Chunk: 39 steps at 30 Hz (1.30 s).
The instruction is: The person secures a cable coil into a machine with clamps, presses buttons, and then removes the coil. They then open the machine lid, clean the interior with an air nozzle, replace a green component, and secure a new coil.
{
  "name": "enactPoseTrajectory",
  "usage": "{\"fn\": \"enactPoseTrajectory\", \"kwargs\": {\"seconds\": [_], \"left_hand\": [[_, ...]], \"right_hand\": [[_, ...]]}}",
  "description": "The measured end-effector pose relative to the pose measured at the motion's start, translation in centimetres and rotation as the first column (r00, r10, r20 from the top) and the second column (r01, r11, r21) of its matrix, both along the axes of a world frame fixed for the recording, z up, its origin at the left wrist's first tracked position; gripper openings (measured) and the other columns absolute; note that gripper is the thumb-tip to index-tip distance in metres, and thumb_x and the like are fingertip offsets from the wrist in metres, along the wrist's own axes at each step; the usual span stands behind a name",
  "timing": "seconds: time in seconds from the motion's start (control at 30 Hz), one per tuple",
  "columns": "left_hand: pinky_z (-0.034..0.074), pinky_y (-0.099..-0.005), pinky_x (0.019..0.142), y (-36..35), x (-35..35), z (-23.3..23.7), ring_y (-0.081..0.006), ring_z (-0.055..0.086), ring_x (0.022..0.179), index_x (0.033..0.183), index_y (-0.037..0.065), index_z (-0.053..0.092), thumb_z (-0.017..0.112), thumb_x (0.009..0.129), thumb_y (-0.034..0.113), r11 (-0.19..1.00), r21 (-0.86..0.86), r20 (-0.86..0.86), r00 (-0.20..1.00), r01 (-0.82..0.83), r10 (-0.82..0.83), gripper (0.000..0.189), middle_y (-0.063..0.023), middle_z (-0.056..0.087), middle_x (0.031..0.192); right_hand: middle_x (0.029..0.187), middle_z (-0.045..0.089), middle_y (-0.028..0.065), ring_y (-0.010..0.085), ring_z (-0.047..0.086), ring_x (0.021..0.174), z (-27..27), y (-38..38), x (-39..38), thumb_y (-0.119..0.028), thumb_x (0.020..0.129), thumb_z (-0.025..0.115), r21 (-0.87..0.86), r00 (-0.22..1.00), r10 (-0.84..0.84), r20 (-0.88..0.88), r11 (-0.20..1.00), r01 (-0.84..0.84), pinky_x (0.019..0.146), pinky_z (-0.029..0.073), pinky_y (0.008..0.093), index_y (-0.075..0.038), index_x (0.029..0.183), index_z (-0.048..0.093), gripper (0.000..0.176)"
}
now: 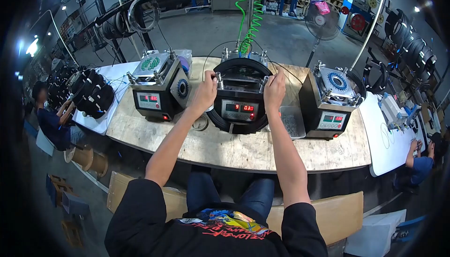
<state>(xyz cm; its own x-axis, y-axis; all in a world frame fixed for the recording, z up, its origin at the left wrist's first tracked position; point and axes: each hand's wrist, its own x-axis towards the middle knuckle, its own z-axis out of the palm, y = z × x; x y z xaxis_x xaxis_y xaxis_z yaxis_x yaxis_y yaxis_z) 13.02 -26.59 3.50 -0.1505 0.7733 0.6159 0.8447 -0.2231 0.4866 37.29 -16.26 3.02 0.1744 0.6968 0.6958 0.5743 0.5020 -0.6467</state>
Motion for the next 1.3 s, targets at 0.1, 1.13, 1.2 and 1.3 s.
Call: {"fn": "enactPoseTrajectory", "kwargs": {"seconds": [0.1,1.13,1.2,1.3], "left_hand": [[0.054,-0.0496,0.069,-0.1,-0.9,-1.1,-0.0353,0.071,0.077,0.131,0.004,0.037,0.046,0.111,0.018,0.961,-0.025,0.280,0.925,0.274,-0.257,0.026,-0.0189,0.071,0.089],[0.045,-0.0491,0.104,1.3,0.5,-2.3,-0.0408,0.061,0.119,0.150,0.009,0.053,0.050,0.105,0.037,0.967,0.248,0.081,0.996,-0.052,0.032,0.053,-0.0196,0.063,0.132],[0.046,-0.0493,0.104,1.1,0.7,-2.5,-0.0406,0.061,0.119,0.151,0.010,0.052,0.049,0.105,0.034,0.964,0.255,0.059,0.996,-0.080,0.067,0.053,-0.0193,0.063,0.132],[0.045,-0.0492,0.105,1.2,0.7,-2.7,-0.0406,0.061,0.119,0.152,0.010,0.052,0.048,0.105,0.033,0.960,0.266,0.060,0.996,-0.081,0.068,0.053,-0.0190,0.063,0.133]], "right_hand": [[0.126,0.063,0.0284,0.0482,0.063,0.111,-0.1,-0.3,0.0,-0.016,0.103,0.047,-0.020,1.000,0.004,-0.017,1.000,-0.005,0.096,0.050,0.0537,-0.001,0.139,0.053,0.039],[0.101,0.057,0.0177,0.0350,0.060,0.094,-1.9,-4.1,3.0,-0.008,0.098,0.068,0.014,0.977,0.209,-0.037,0.978,-0.208,0.079,0.047,0.0422,-0.004,0.134,0.047,0.042],[0.119,0.058,0.0191,0.0320,0.060,0.108,-2.3,-4.5,3.4,-0.005,0.092,0.074,0.053,0.979,0.199,0.032,0.978,-0.201,0.086,0.047,0.0412,-0.005,0.141,0.045,0.057],[0.130,0.054,0.0179,0.0337,0.055,0.114,0.1,-6.3,2.8,-0.010,0.085,0.081,0.016,0.988,0.049,0.146,0.999,-0.052,0.093,0.045,0.0448,-0.008,0.152,0.041,0.077]]}}
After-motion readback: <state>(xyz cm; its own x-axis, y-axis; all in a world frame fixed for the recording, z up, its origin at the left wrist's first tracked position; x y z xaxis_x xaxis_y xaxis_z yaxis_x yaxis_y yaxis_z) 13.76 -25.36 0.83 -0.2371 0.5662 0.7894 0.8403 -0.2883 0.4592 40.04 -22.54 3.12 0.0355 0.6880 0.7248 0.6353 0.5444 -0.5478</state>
